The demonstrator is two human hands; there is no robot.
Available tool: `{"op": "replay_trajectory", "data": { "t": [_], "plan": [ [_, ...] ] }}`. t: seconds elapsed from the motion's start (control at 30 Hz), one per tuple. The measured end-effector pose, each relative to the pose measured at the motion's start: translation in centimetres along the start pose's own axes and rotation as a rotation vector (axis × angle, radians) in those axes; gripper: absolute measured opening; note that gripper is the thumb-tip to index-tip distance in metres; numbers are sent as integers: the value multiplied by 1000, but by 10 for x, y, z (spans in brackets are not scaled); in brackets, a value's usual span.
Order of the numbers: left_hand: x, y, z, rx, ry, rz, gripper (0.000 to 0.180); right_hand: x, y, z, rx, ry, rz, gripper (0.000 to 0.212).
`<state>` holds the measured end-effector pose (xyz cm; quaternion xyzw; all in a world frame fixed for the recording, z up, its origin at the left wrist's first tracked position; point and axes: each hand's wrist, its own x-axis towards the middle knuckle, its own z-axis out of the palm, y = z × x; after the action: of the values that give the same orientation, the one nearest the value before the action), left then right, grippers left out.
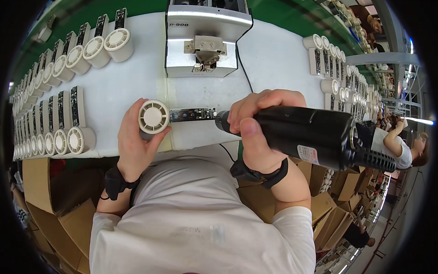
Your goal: The person picks up a screw from a dispenser using an electric screwdriver and drives it into a circuit board attached to a plastic housing. After repeating this for a second screw, they place the completed assembly back onto the table.
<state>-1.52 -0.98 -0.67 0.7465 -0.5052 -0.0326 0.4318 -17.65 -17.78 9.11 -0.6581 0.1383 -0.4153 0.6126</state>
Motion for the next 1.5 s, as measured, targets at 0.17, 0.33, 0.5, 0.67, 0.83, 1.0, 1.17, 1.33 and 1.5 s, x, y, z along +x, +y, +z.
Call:
{"op": "replay_trajectory", "data": {
  "t": [0.17, 0.33, 0.5, 0.67, 0.83, 1.0, 1.17, 1.33, 1.5],
  "plan": [
    [1, 0, 0, 1, 2, -1, 74, 0, 1, 0, -2, 7, 21, 30],
    [2, 1, -3, -18, -9, 1, 74, 1, 2, 1, 0, -12, 32, 33],
    [2, -3, -5, -33, -31, -32, 74, 24, -8, 1, -25, -158, 34, 35],
    [3, -1, -8, -35, -45, -5, 73, 72, -16, 21, 53, -36, -208, 32],
    [7, -2, -10, -72, -67, -1, 73, 92, 1, 41, -81, 56, -230, 28],
    [6, 1, -12, -108, -79, -19, 73, 98, 5, 39, 15, 83, -238, 21],
    [4, -3, -10, -73, -72, -6, 73, 87, -7, 45, -100, 11, -58, 28],
    [5, 0, -10, -75, -101, -15, 73, 50, -13, 47, -175, -127, -49, 32],
    [6, -1, -10, -57, -78, -3, 75, 40, -8, 58, -102, -236, -4, 35]
  ]
}}
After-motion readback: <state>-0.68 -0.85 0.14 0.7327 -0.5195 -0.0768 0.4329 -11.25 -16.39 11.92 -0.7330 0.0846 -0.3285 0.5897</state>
